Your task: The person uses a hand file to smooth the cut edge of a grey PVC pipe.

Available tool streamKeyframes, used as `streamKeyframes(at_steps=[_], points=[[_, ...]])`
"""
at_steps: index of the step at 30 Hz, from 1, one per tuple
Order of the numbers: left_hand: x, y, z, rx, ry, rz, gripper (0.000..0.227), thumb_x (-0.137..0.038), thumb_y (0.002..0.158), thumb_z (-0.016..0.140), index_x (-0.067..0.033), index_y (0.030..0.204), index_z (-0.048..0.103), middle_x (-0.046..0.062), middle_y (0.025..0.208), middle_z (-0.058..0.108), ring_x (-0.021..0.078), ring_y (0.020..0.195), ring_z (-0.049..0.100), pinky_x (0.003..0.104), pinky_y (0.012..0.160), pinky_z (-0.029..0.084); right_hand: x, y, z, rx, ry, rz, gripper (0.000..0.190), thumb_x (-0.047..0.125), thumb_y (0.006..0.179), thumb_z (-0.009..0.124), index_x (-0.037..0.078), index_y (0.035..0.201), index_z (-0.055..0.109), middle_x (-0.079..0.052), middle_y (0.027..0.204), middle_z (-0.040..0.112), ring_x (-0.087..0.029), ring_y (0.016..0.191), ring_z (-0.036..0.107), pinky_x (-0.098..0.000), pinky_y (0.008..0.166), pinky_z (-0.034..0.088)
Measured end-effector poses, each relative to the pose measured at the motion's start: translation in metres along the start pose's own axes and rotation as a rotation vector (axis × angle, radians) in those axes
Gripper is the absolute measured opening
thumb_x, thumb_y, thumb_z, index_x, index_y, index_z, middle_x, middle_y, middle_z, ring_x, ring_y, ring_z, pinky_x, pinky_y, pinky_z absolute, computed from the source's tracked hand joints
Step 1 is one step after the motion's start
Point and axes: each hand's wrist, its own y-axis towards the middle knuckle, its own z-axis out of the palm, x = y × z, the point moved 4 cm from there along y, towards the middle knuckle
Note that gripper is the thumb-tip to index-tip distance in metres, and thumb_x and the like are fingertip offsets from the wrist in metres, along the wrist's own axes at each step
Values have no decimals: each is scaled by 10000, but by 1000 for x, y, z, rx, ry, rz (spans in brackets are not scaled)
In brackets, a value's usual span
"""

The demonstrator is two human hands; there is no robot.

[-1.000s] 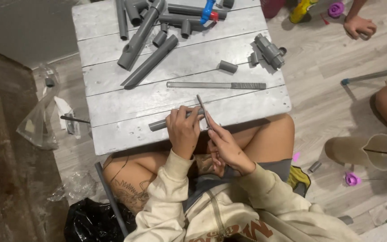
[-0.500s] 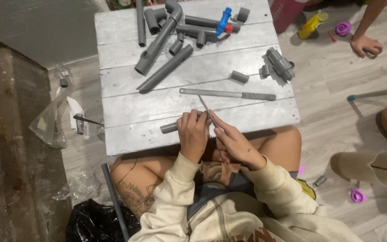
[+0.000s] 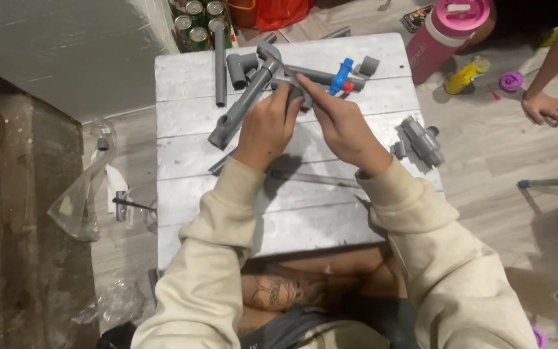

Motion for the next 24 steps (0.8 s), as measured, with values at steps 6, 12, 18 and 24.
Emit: streamKeyframes(at_steps=[6, 12, 18, 24], points=[[30, -3, 12, -37, 70, -10, 205, -211, 991, 675, -35, 1093, 650, 192, 831, 707, 415, 732, 682, 493, 613, 528, -28, 8, 13, 43, 104, -61, 524, -59, 1021, 531, 94, 1520, 488, -238, 1185, 676, -302, 1012, 705, -327, 878, 541], [14, -10, 6, 54, 18, 47, 222, -158, 1011, 694, -5, 1170, 675, 179, 822, 700, 347, 688, 708, 429, 561, 531, -63, -26, 27, 118, 35, 214, 512, -33, 958, 629, 74, 1456, 590, -168, 916, 705, -262, 709, 658, -321, 716, 527], [-7, -10, -8, -15, -43, 128, 218, -125, 1041, 641, 10, 1210, 664, 187, 936, 710, 338, 741, 715, 397, 608, 553, -48, -25, 15, 23, 108, -56, 521, -72, 971, 590, 34, 1478, 534, -219, 1159, 697, -306, 948, 722, -339, 844, 563], [-5, -19, 2, 118, 6, 192, 162, -151, 1017, 669, 7, 1048, 651, 178, 858, 699, 337, 697, 708, 400, 596, 550, -54, -32, 19, 61, 150, 9, 529, -100, 957, 611, 22, 1468, 551, -115, 861, 563, -237, 724, 571, -338, 696, 476]])
